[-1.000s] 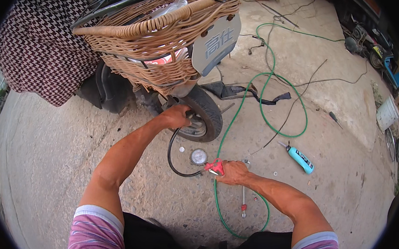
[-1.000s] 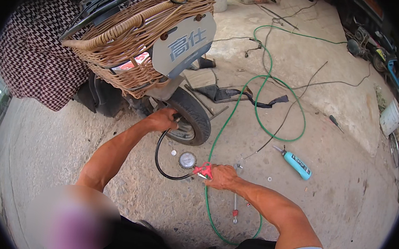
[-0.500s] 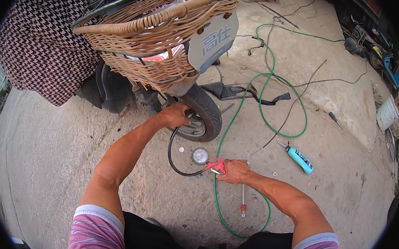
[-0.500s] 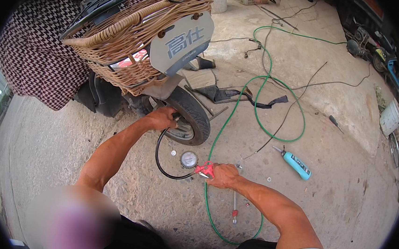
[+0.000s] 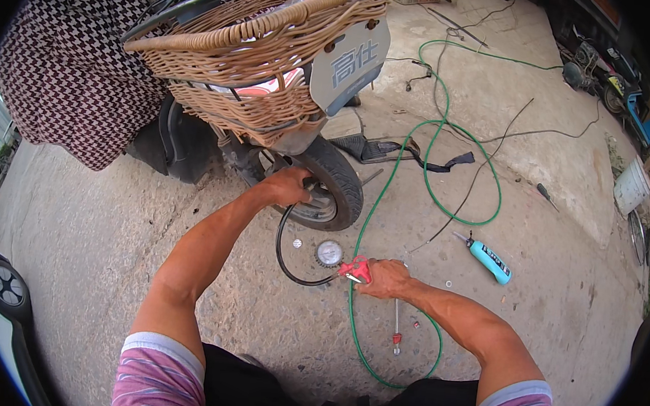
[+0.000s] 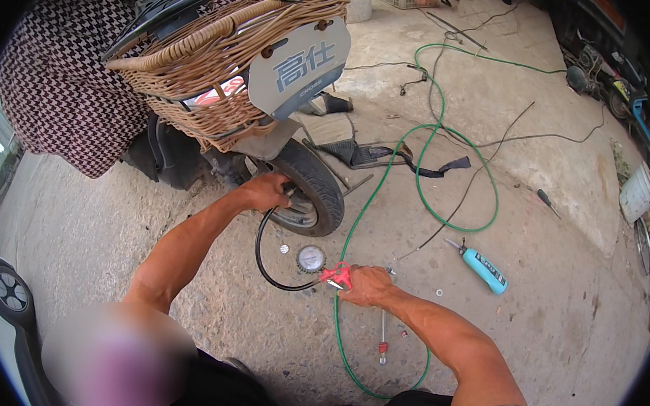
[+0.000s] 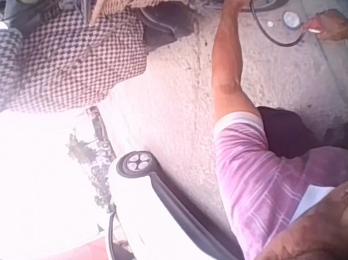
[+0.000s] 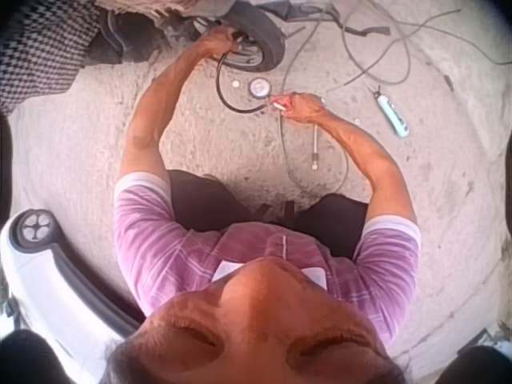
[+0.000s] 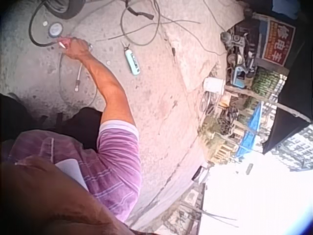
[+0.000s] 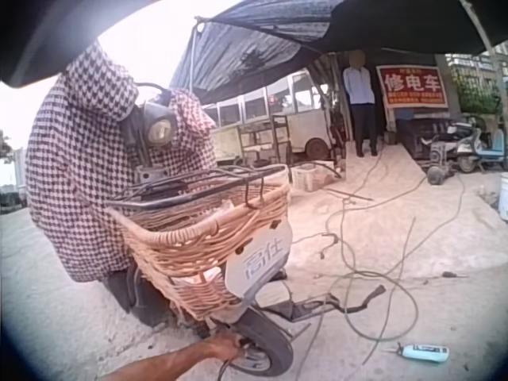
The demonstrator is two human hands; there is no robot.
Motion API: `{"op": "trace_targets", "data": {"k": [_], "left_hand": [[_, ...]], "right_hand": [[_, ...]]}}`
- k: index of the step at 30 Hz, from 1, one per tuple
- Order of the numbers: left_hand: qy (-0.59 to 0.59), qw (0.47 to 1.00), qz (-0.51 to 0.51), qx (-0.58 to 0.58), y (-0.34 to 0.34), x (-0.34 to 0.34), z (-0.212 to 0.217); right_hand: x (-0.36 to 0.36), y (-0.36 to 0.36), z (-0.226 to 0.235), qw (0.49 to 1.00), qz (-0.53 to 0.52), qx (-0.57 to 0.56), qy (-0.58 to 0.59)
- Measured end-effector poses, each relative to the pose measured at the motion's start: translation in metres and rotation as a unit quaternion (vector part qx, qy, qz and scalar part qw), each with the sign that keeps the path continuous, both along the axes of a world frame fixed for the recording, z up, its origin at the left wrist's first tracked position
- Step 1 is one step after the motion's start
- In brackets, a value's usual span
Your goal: The person inflates the front tire of a scooter using a portable air compressor and pressure gauge. After inflating, they remove the hose, replace the valve cap, and wash their hands in a basin of water.
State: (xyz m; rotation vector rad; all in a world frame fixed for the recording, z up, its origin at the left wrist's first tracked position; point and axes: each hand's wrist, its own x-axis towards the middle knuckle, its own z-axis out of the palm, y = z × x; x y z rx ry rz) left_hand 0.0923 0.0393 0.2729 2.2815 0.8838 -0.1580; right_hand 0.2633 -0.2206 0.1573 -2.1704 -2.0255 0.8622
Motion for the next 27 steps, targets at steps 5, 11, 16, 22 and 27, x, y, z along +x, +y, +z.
{"op": "trace_targets", "data": {"k": [5, 11, 16, 22, 27], "left_hand": [[-0.005, 1.0, 0.0, 0.001, 0.001, -0.001, -0.002], [0.004, 1.0, 0.009, 0.0, -0.011, 0.002, 0.014], [0.008, 1.0, 0.013, -0.001, -0.014, 0.002, 0.018], [0.008, 1.0, 0.01, 0.005, -0.011, 0.002, 0.014], [0.006, 1.0, -0.003, 0.005, -0.003, 0.0, 0.004]], "right_hand": [[0.0, 0.0, 0.001, 1.0, 0.003, 0.002, -0.002], [0.0, -0.002, 0.005, 1.0, 0.005, 0.0, -0.002], [0.001, -0.002, 0.001, 1.0, 0.011, 0.003, -0.002], [0.002, -0.002, 0.0, 1.0, 0.008, 0.005, -0.003], [0.002, -0.001, 0.0, 1.0, 0.009, 0.002, -0.004]]}}
